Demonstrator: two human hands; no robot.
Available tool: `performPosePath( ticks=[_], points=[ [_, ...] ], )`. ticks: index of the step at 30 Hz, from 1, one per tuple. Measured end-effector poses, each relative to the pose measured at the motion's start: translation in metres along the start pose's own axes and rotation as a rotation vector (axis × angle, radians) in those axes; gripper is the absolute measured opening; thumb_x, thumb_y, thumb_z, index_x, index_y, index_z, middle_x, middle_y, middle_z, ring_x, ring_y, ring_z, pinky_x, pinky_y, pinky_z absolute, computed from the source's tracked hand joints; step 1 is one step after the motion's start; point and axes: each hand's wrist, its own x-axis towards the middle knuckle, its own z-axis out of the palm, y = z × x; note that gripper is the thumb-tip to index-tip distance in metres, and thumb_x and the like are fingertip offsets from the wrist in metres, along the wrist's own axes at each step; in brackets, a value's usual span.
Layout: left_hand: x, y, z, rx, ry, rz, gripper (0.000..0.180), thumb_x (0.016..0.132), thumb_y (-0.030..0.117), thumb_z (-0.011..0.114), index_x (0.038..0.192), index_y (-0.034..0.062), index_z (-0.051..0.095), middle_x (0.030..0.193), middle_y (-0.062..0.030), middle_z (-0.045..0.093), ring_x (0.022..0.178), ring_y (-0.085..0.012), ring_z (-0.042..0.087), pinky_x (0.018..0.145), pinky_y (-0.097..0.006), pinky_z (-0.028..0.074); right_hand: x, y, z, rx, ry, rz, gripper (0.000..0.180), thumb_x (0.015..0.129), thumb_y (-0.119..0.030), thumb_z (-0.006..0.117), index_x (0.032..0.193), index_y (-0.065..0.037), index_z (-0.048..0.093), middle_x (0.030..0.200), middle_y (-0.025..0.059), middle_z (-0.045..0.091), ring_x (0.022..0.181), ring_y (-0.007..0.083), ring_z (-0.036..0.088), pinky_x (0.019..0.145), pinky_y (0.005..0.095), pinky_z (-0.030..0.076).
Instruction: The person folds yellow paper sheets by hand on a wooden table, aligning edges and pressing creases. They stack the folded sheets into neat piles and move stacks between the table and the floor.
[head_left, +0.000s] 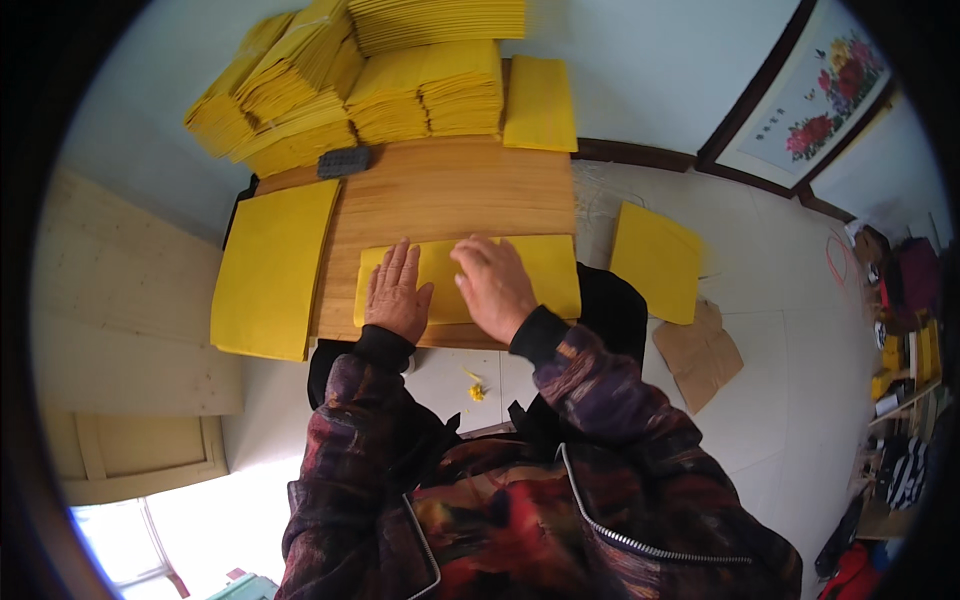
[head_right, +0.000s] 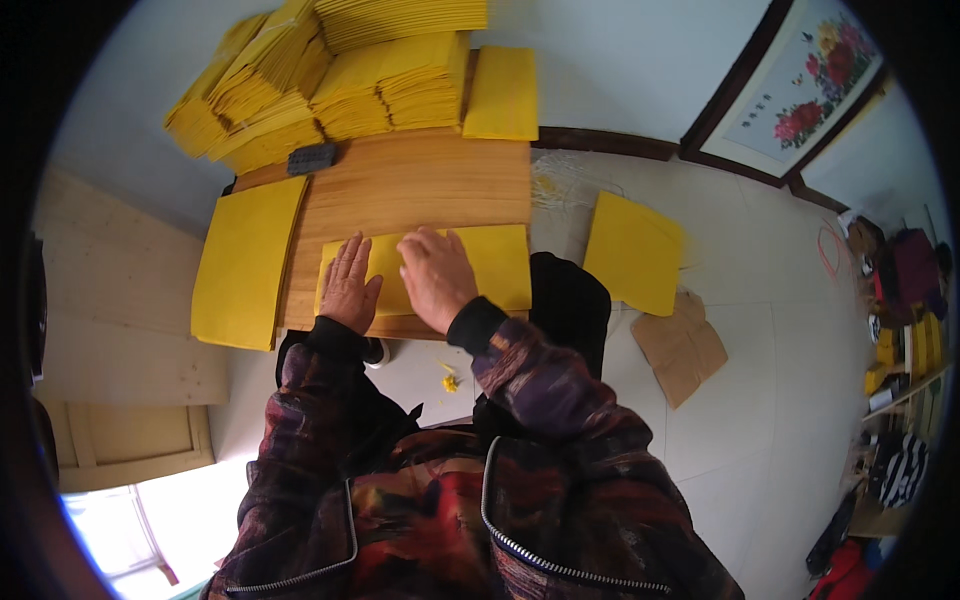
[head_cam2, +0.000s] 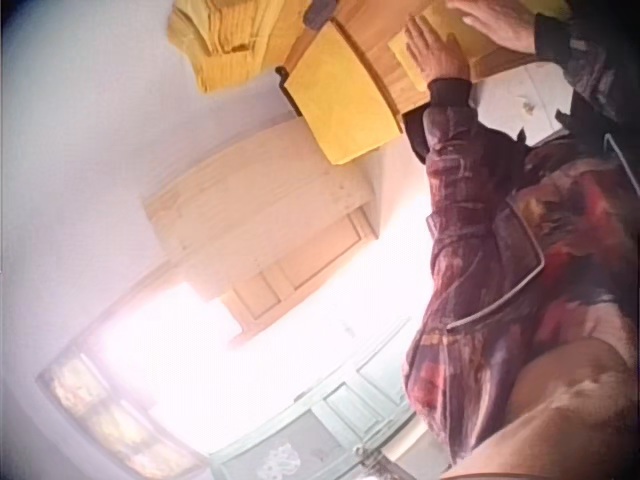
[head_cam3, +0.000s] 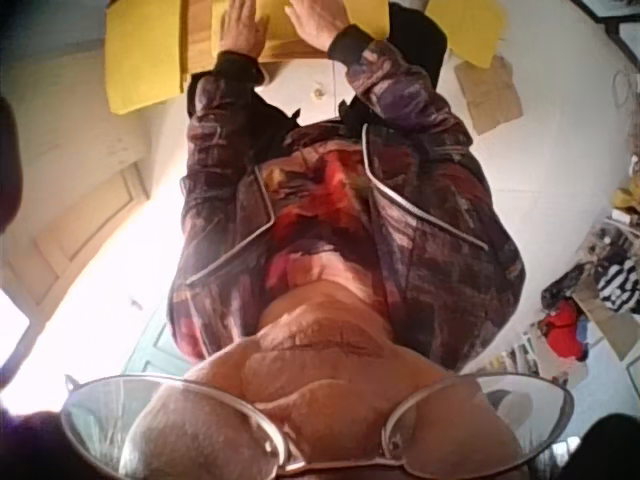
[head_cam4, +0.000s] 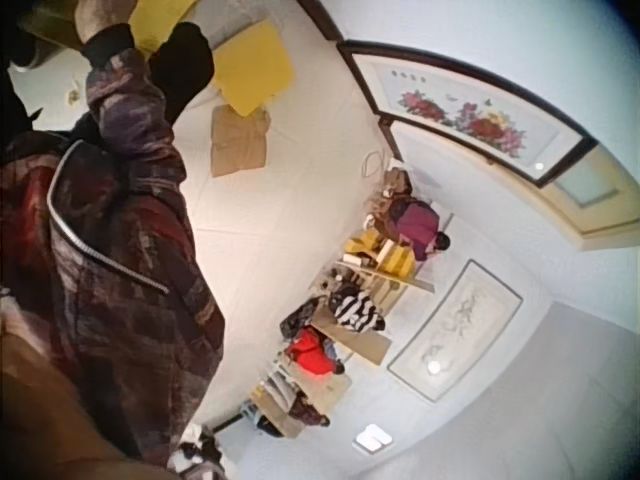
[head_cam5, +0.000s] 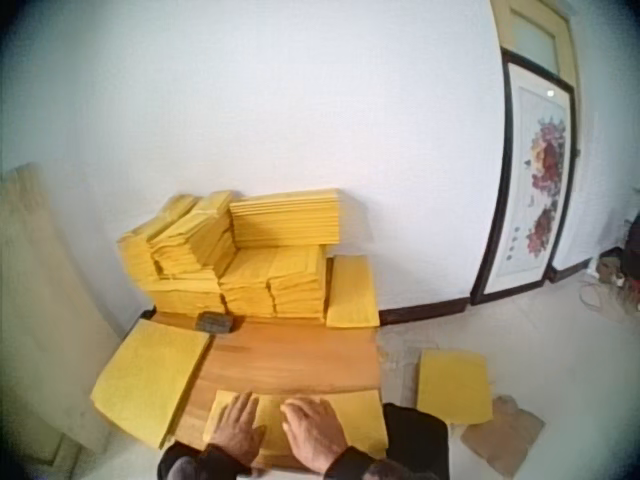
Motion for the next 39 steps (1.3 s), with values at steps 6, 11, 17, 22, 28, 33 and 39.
performPosePath(
  ticks=[6,11,17,22,28,33,39],
  points=[
    [0.003,-0.01,0.014,0.146,-0.117,-0.154,0.063,0.089,0.04,0.047,0.142,0.0106,0.03,0.151,-0.005,0.021,0.139,-0.0231,0.02,0.112,-0.044,0.013,-0.017,0.008,0.006,-0.142,-0.09,0.086,0.038,0.085,-0.017,0.056,0.119,-0.002,0.048,0.128,0.0111,0.045,0.126,0.0294,0.038,0.104,0.048,0.027],
    [0.002,-0.015,0.025,0.176,-0.099,-0.15,0.062,0.089,0.041,0.046,0.141,0.0112,0.031,0.151,-0.0056,0.022,0.139,-0.0235,0.02,0.111,-0.048,0.012,-0.015,0.016,0.019,-0.227,-0.183,0.176,0.048,0.089,-0.022,0.053,0.13,-0.001,0.04,0.14,0.0129,0.035,0.133,0.031,0.029,0.106,0.0496,0.024],
    [-0.003,-0.017,0.035,0.161,-0.066,-0.165,0.062,0.088,0.042,0.048,0.141,0.0126,0.032,0.151,-0.0065,0.023,0.138,-0.0249,0.021,0.11,-0.051,0.013,-0.018,0.024,0.031,-0.299,-0.24,0.251,0.057,0.087,-0.03,0.056,0.133,-0.002,0.039,0.144,0.0105,0.032,0.135,0.0281,0.025,0.108,0.0511,0.02],
    [-0.006,-0.018,0.039,0.141,-0.001,-0.152,0.064,0.087,0.041,0.049,0.14,0.0109,0.033,0.15,-0.0076,0.025,0.138,-0.0257,0.023,0.11,-0.051,0.014,-0.019,0.037,0.023,-0.344,-0.25,0.28,0.064,0.086,-0.037,0.056,0.136,-0.004,0.036,0.147,0.0098,0.029,0.137,0.0249,0.023,0.11,0.0501,0.016],
    [-0.004,-0.012,0.025,0.037,-0.083,-0.207,0.064,0.086,0.041,0.05,0.14,0.0105,0.033,0.15,-0.0067,0.025,0.139,-0.0248,0.021,0.111,-0.051,0.013,-0.025,0.049,0.014,-0.382,-0.171,0.239,0.065,0.084,-0.035,0.059,0.137,-0.004,0.035,0.146,0.0091,0.03,0.136,0.0269,0.025,0.11,0.0488,0.017],
    [0.019,0.049,0.031,0.123,-0.071,0.048,0.058,0.089,0.036,0.047,0.138,0.0085,0.036,0.147,-0.0077,0.031,0.138,-0.0229,0.025,0.11,-0.05,0.018,-0.025,0.049,0.017,-0.434,-0.224,0.266,0.066,0.086,-0.038,0.055,0.139,-0.005,0.033,0.149,0.0083,0.026,0.138,0.0266,0.021,0.111,0.0485,0.012],
    [0.023,0.027,0.042,0.016,-0.085,0.004,0.065,0.086,0.039,0.053,0.141,0.0118,0.033,0.149,-0.0058,0.027,0.138,-0.0218,0.024,0.111,-0.046,0.018,-0.025,0.05,0.015,-0.447,-0.247,0.259,0.065,0.086,-0.036,0.055,0.139,-0.006,0.032,0.148,0.0084,0.027,0.138,0.0261,0.022,0.111,0.048,0.014]
  ],
)
